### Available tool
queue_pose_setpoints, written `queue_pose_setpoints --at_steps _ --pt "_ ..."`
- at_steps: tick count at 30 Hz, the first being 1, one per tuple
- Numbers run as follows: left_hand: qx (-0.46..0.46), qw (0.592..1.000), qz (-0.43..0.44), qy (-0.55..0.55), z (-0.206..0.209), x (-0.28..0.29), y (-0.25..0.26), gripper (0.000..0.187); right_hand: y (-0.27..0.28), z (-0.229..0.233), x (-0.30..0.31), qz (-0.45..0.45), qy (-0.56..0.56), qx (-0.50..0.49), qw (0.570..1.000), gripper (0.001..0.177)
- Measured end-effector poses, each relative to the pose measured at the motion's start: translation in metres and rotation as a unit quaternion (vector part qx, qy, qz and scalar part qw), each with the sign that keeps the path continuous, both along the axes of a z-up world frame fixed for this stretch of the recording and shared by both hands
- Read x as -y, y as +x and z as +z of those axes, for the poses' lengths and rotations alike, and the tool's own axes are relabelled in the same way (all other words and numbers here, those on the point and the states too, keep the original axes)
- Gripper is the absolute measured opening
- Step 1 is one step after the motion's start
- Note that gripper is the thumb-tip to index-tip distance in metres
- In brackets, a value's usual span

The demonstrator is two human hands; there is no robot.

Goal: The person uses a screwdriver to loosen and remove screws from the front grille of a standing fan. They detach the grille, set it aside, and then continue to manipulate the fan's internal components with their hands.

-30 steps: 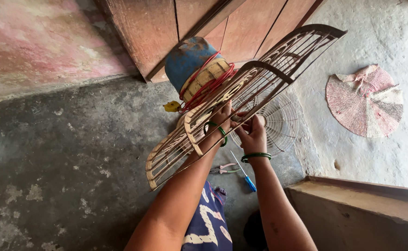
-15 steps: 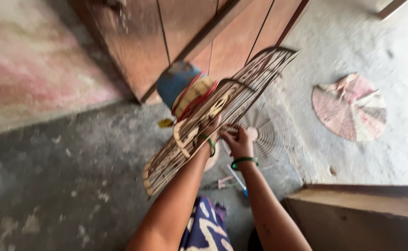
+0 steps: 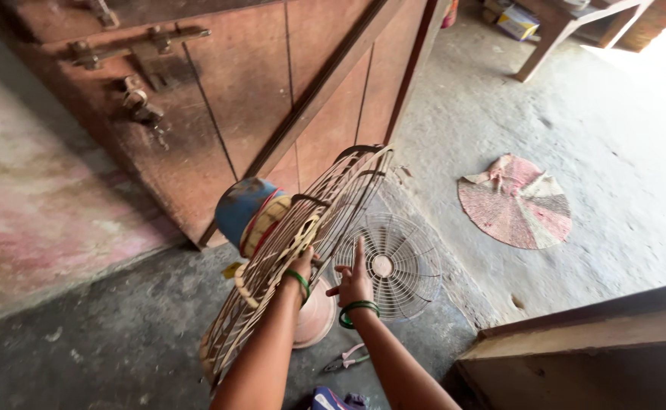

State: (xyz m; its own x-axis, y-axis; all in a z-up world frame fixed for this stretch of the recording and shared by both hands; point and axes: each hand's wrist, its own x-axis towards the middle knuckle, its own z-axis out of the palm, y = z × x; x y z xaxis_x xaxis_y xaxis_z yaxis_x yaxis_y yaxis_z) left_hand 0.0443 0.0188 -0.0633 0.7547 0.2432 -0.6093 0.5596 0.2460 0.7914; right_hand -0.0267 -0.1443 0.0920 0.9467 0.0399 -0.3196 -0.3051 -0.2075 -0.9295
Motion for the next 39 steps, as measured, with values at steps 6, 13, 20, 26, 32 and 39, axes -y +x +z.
queue_pose_setpoints --at_steps 6,13,20,26,32,39 --pt "-0.018 0.992 0.004 0.126 0.022 -0.001 -0.007 0.051 0.016 -0.017 -0.007 0.009 0.118 0.006 0.993 0.055" --pt "-0.024 0.996 0.026 0.087 0.051 0.002 -0.005 0.060 0.015 0.002 -0.002 0.046 0.088 -0.048 0.994 0.058" --pt "-0.092 0.948 -0.010 0.304 0.055 0.013 -0.002 0.070 0.027 0.031 -0.005 0.094 -0.073 -0.040 0.992 0.060" --pt "-0.027 0.931 0.032 0.362 0.048 0.020 -0.006 0.065 0.029 0.026 0.001 0.115 -0.082 -0.005 0.990 0.058" --pt "0.004 0.948 0.039 0.317 0.051 0.015 -0.005 0.064 0.033 0.021 -0.001 0.109 -0.054 0.018 0.992 0.056" --pt "0.001 0.954 0.056 0.294 0.049 0.014 -0.012 0.065 0.028 0.024 0.000 0.118 -0.066 0.005 0.991 0.057"
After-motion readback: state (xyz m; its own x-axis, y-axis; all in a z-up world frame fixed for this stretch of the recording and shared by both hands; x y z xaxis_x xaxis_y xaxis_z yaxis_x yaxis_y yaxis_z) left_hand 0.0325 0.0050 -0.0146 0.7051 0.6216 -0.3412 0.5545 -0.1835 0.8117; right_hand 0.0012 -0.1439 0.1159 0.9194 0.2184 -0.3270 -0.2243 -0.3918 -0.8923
